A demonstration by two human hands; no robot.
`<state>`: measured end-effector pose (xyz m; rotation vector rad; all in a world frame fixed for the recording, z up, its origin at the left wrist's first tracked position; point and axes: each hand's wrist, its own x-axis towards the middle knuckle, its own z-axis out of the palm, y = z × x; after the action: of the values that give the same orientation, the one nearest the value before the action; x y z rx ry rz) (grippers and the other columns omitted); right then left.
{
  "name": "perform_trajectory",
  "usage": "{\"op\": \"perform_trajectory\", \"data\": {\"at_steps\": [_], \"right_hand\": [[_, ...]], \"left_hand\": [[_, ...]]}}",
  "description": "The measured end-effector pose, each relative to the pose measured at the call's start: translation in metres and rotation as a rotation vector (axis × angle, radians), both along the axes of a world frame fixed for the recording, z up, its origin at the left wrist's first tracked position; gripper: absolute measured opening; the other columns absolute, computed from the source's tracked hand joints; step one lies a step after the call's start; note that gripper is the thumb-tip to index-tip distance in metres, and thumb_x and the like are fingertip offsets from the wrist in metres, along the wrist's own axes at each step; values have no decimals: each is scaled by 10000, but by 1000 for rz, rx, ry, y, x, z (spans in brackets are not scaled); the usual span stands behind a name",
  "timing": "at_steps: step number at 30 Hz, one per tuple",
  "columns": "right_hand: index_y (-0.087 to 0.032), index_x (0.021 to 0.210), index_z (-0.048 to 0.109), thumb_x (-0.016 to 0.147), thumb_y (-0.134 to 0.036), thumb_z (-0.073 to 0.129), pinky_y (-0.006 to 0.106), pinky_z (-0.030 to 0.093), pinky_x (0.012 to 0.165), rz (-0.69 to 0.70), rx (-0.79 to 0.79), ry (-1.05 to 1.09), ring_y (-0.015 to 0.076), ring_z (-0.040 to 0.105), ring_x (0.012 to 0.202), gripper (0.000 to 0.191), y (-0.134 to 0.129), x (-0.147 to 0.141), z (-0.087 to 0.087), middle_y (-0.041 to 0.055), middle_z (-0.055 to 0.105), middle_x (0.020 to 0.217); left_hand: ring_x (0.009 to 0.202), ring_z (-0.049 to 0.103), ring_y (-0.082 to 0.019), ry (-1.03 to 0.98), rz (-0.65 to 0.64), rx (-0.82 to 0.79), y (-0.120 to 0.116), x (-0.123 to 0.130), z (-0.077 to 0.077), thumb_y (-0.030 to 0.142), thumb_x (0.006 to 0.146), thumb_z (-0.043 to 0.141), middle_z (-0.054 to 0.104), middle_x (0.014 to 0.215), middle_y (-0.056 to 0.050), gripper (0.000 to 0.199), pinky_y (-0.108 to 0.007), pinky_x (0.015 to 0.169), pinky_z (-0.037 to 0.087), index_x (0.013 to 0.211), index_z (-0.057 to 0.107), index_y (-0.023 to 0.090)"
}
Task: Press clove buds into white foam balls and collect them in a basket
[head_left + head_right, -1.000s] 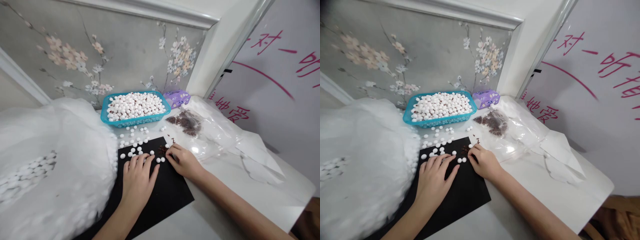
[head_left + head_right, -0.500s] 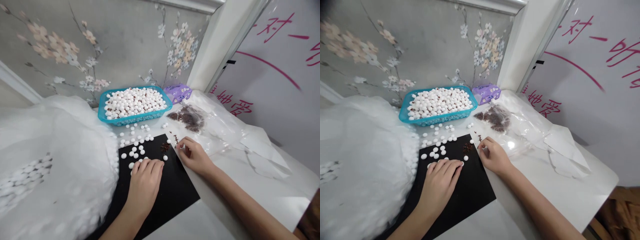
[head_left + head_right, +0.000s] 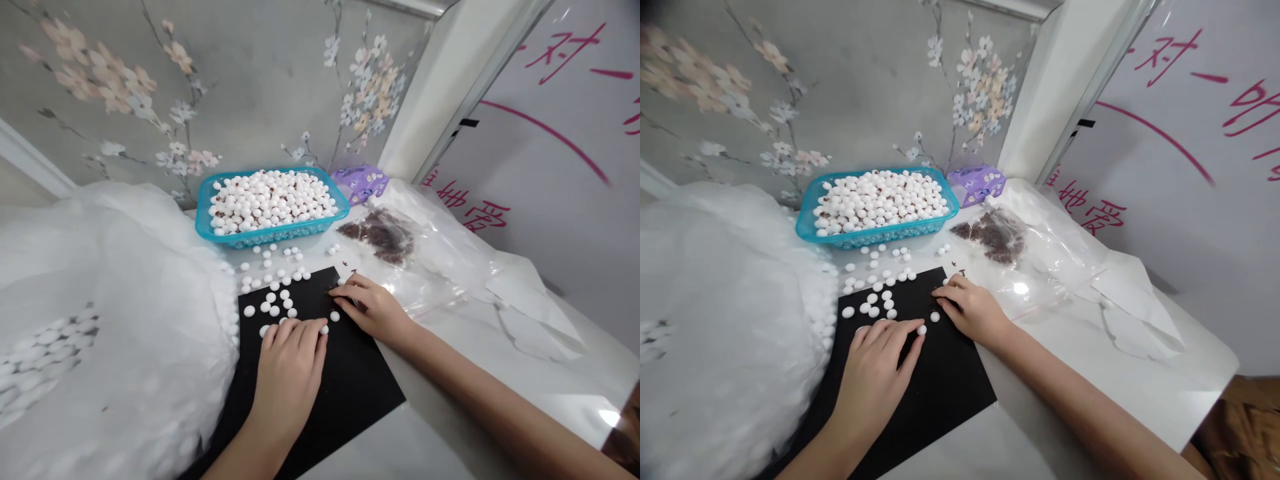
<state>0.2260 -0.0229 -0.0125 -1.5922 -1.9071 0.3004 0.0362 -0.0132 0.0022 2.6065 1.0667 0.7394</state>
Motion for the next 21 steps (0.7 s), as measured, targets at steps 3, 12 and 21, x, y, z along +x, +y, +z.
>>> {"op": "perform_trajectory", "data": {"at_steps": [3,12,21], "right_hand": [[-202,883,608,869,-170,474,233,457,575,3,44,12,128,573,686,139,1,0,-3,39,584,836],[-207,826,622,825,-165,547,212,429,479,-92,59,199,91,508,531,86,-5,2,1,7,639,778],[-222,956,653,813,-155,546,206,455,463,-157,133,225,71,493,470,191,-10,-2,6,23,707,922]], "left_hand": [[823,579,-189,-10,17,-16,0,0,-1,169,855,498,697,892,-9,139,-343,746,336,915,619,201],[826,577,-186,4,27,-54,2,0,-1,184,849,518,698,901,14,126,-348,748,325,914,621,218],[814,585,-183,-9,62,-86,2,1,1,195,836,536,708,882,13,111,-350,751,330,911,617,212]]}}
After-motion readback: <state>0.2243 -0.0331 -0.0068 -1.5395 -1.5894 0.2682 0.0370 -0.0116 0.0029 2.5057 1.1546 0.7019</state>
